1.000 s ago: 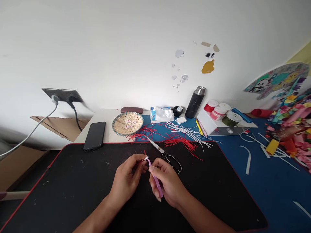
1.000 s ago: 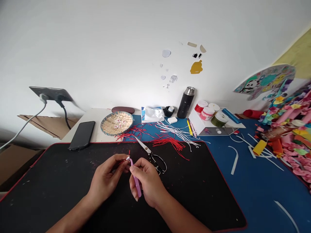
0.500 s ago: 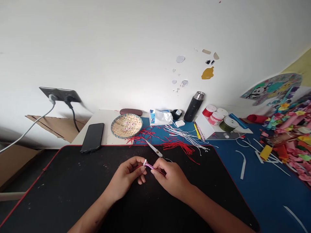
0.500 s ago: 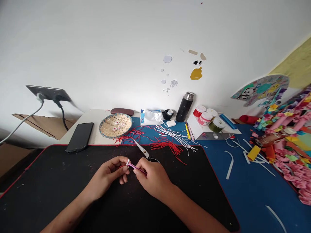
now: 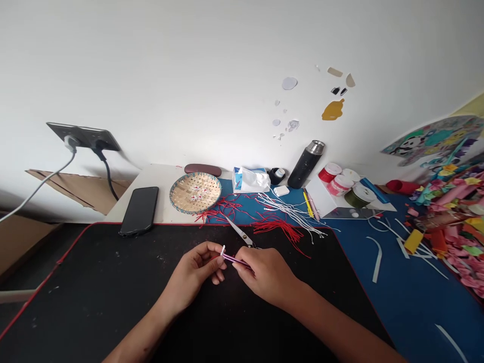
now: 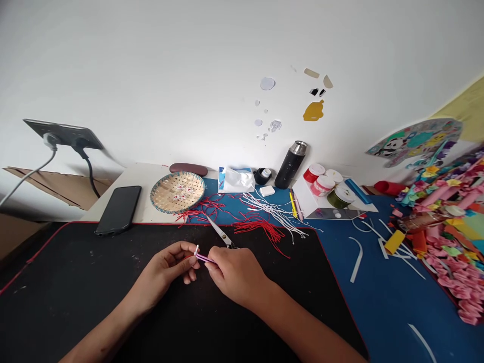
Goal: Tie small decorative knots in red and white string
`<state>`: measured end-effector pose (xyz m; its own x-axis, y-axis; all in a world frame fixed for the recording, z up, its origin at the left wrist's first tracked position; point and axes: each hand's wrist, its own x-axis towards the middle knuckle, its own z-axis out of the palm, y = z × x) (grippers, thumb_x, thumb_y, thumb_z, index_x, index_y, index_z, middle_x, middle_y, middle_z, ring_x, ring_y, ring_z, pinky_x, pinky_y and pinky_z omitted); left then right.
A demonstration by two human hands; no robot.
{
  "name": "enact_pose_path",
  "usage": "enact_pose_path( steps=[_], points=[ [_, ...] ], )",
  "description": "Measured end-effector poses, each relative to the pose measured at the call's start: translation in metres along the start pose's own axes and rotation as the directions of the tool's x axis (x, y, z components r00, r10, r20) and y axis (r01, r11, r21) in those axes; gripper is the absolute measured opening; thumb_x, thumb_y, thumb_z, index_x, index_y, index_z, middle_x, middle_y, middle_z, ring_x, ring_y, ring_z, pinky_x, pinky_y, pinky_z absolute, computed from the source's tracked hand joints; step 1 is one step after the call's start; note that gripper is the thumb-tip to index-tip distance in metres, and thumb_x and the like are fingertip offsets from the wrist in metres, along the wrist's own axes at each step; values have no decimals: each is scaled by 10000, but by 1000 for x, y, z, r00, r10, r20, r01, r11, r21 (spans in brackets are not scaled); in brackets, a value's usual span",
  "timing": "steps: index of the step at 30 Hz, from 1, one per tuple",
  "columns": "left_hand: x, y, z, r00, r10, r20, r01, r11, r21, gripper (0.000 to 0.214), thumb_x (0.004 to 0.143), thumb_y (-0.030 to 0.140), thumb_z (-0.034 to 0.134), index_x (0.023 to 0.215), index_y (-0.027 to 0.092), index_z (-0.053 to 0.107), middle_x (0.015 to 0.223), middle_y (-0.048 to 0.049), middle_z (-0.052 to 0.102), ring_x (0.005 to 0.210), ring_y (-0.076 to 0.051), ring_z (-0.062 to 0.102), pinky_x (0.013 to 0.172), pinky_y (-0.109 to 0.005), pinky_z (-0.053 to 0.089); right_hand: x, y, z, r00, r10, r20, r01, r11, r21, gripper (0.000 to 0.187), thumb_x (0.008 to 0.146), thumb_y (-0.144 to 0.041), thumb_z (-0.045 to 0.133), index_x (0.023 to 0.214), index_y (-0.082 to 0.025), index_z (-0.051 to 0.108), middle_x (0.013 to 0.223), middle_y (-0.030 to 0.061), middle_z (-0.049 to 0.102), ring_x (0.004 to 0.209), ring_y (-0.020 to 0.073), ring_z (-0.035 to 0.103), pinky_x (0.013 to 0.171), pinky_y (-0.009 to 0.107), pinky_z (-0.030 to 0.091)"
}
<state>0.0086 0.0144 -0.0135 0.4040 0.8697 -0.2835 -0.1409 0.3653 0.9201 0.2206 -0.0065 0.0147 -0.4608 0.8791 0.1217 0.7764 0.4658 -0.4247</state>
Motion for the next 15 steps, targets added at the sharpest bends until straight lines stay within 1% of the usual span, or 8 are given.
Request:
enact_pose_path(
  steps=[3,7,13,15],
  points=[
    [0,2,0,1000,-6,20,5,1000,18,453,772,527,847,981,159,686,769,-28,707,621,-158,647,576,-273,522,1,1,-3,999,-42,31,44,997,-59,161,1022,-241,567,869,-196,584,738,-5,688,608,147,600,561,276,258],
    [-1,4,0,999,-30,19,30,999,41,467,757,544,847,969,158,693,755,-23,698,610,-159,646,567,-274,520,2,3,-7,992,-98,74,107,987,-121,180,1051,-250,520,900,-189,598,770,18,703,634,160,629,561,289,257],
    [-1,5,-2,991,-121,55,120,993,24,461,740,531,852,953,153,698,737,-31,706,569,-157,642,527,-266,509,4,3,-10,978,-138,155,166,969,-182,180,1038,-232,526,882,-192,606,751,38,701,594,165,618,533,310,229],
    [-1,5,-1,991,-121,50,118,991,56,449,740,532,849,937,157,700,732,-28,705,568,-158,643,524,-267,515,5,3,-11,974,-152,171,182,967,-177,159,1027,-218,535,888,-199,610,755,39,705,583,161,609,526,313,221]
  ],
)
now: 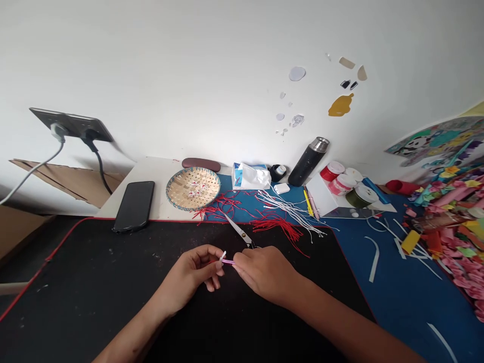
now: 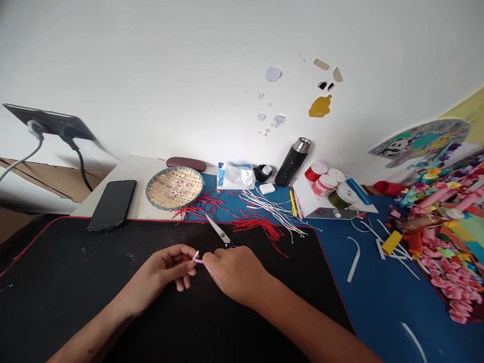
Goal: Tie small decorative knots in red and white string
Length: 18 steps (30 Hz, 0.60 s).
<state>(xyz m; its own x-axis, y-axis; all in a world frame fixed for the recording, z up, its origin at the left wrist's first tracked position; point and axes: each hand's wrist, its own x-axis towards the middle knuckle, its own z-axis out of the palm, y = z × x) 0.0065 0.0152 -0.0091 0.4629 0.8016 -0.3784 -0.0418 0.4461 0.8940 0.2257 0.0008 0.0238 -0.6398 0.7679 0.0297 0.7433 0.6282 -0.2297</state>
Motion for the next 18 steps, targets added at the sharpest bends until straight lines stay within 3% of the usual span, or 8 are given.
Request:
enact_pose_path(
  steps=[3,5,9,11,13,15,18],
  points=[
    [-1,0,3,998,50,-39,-49,998,29,420,768,526,828,947,167,702,735,-17,697,583,-159,645,532,-267,524,1,0,-1,1000,29,-1,-29,997,75,158,1021,-217,535,878,-198,601,747,36,700,568,156,588,525,304,236],
    [-2,1,5,995,82,-63,-82,997,12,402,791,513,814,967,169,700,736,-21,703,598,-166,651,550,-274,537,1,-2,1,993,113,-20,-107,973,203,169,1012,-229,545,849,-201,581,711,14,676,556,145,568,528,285,260],
    [-5,-3,7,969,191,-157,-183,981,66,310,854,450,768,996,180,710,757,-29,725,636,-178,668,604,-290,562,5,-13,10,938,345,-30,-279,806,523,146,939,-213,604,803,-215,550,646,-36,618,551,120,559,544,234,330],
    [-6,-7,7,943,262,-205,-234,960,152,246,898,417,724,1006,196,715,792,-34,738,671,-189,686,636,-298,574,7,-22,16,899,434,53,-347,635,690,156,947,-249,588,804,-218,534,601,-51,589,486,107,548,496,211,349],
    [-7,-10,8,912,334,-237,-274,928,253,190,929,379,689,1018,214,719,821,-35,751,702,-198,704,666,-303,581,9,-30,21,856,472,210,-402,355,844,180,987,-336,546,849,-226,509,559,-70,581,373,93,505,405,187,348],
    [-9,-12,8,878,404,-256,-308,887,345,152,939,343,673,1027,231,724,837,-34,763,711,-205,720,683,-306,585,10,-37,24,824,483,296,-399,124,908,248,968,-438,580,870,-232,483,527,-84,571,320,93,474,334,171,330],
    [-11,-9,10,831,488,-267,-343,828,444,116,929,303,677,1010,247,738,829,-31,770,704,-213,731,684,-306,584,12,-45,27,820,457,345,-334,-108,936,374,902,-558,655,888,-232,472,500,-87,579,299,97,471,297,163,340]
  ],
)
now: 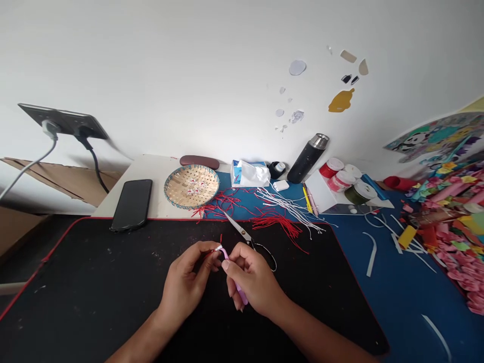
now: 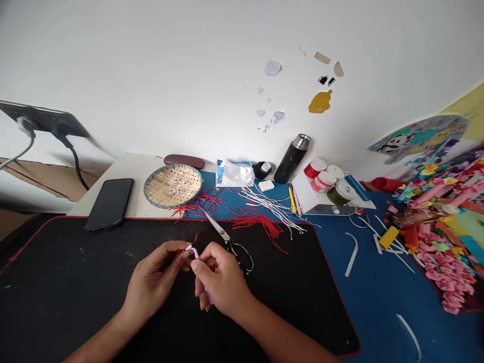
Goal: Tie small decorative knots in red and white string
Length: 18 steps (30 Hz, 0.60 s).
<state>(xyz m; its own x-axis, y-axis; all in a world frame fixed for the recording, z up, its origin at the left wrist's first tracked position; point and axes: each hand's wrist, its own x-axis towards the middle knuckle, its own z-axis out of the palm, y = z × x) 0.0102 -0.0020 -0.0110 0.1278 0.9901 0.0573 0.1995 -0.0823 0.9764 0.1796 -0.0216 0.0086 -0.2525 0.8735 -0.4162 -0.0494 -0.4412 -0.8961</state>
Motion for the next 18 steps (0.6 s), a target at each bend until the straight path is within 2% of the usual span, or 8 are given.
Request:
enact_pose_path(
  steps=[4,8,12,16,18],
  points=[
    [-2,1,1,999,-15,-39,14,1000,-3,140,906,296,705,1035,253,737,864,-33,783,732,-220,741,697,-304,588,-1,8,9,1000,9,-5,-8,975,221,453,849,-607,712,888,-228,465,500,-73,604,294,92,469,288,157,356],
    [-2,-3,2,994,-105,-30,102,990,-93,150,896,343,729,1004,240,713,847,-29,772,746,-215,732,692,-296,582,0,16,16,1000,14,-20,-7,952,305,449,853,-598,716,885,-227,467,504,-72,606,288,87,460,282,154,346],
    [3,2,1,979,-194,67,205,944,-258,240,859,419,764,960,210,704,804,-24,754,655,-189,698,644,-300,580,-2,14,10,999,-3,-34,9,984,180,441,864,-604,694,889,-224,471,502,-75,602,296,93,479,295,157,359],
    [10,9,0,945,-251,208,311,885,-346,342,800,479,811,921,175,712,736,-27,734,622,-180,676,598,-292,565,-4,7,-5,997,-34,-74,28,997,-73,344,902,-517,664,867,-218,500,512,-83,584,304,81,456,301,153,322],
    [12,10,-1,935,-270,231,338,874,-349,372,779,492,826,924,168,715,706,-23,724,607,-175,663,587,-288,556,-5,5,-11,993,-73,-89,55,979,-198,268,926,-441,641,854,-218,511,520,-85,575,319,77,448,325,160,318]
  ],
)
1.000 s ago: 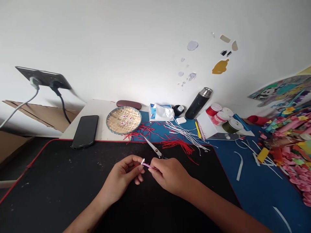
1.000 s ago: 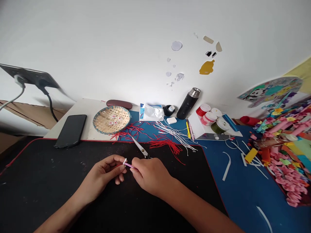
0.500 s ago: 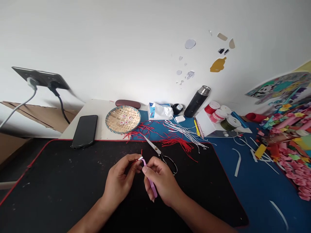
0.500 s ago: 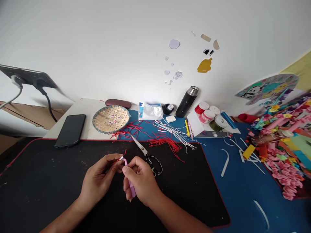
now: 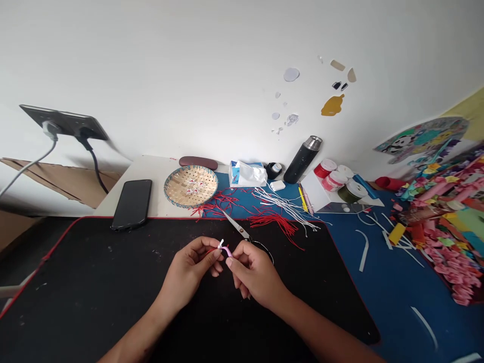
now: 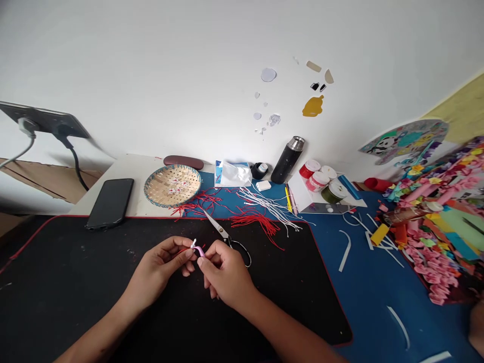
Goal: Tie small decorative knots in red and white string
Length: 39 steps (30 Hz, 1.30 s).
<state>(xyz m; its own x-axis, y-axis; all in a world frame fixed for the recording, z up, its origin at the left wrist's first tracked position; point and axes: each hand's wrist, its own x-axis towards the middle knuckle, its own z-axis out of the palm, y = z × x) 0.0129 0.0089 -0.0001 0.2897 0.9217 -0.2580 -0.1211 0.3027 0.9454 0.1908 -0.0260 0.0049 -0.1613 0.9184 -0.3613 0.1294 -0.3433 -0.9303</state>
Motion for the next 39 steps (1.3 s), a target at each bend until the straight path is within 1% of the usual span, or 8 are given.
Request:
enact_pose_path(
  steps=[4,8,10,22,25,32,35,39],
  points=[
    [1,-1,-3,999,-41,-8,41,999,-11,393,747,492,849,921,164,721,702,-25,724,583,-170,652,569,-283,542,-1,-3,-5,996,-87,-34,76,965,-249,165,945,-338,598,844,-224,536,564,-65,594,390,96,494,414,198,342],
    [2,-3,-7,994,-105,31,108,988,-111,391,709,438,894,917,148,734,711,-35,733,569,-157,653,538,-255,519,-1,-9,-9,952,-305,-29,241,804,-543,140,911,-272,633,795,-221,573,611,-45,584,527,118,516,530,232,339],
    [2,-2,-9,990,-136,45,142,975,-171,389,699,410,910,922,144,736,717,-37,734,563,-151,656,520,-241,508,-2,-12,-12,938,-345,-11,268,747,-608,137,917,-272,634,799,-221,587,613,-46,571,539,120,500,547,239,326],
    [-1,1,-10,974,-203,99,222,943,-249,409,674,390,944,919,134,741,684,-31,736,528,-132,652,478,-204,494,-3,-17,-24,909,-403,104,362,642,-676,171,964,-268,589,801,-217,593,661,-31,619,554,114,509,567,235,319],
    [-1,1,-11,972,-212,101,231,941,-249,430,660,398,952,923,132,740,684,-33,738,523,-132,652,473,-203,496,-2,-17,-24,892,-426,148,389,561,-731,187,981,-264,573,801,-213,584,669,-22,640,552,117,519,562,240,303],
    [-1,1,-12,966,-239,103,258,932,-254,430,665,383,954,934,128,738,693,-34,737,531,-128,650,476,-198,496,-1,-19,-27,839,-476,266,441,307,-843,223,1026,-260,515,818,-201,573,674,-9,659,551,130,546,549,271,247],
    [-1,2,-13,963,-248,107,268,929,-256,430,665,379,954,936,124,738,694,-34,733,529,-123,641,475,-195,492,-2,-19,-28,832,-484,272,445,290,-847,212,1023,-260,525,826,-199,571,679,-10,666,550,129,552,550,274,246],
    [-1,3,-13,962,-251,109,271,929,-253,437,660,383,956,934,122,738,690,-34,729,528,-123,637,473,-192,487,-2,-18,-27,848,-468,248,424,320,-847,193,1012,-267,555,832,-201,573,678,-15,672,551,128,560,549,266,250]
  ],
)
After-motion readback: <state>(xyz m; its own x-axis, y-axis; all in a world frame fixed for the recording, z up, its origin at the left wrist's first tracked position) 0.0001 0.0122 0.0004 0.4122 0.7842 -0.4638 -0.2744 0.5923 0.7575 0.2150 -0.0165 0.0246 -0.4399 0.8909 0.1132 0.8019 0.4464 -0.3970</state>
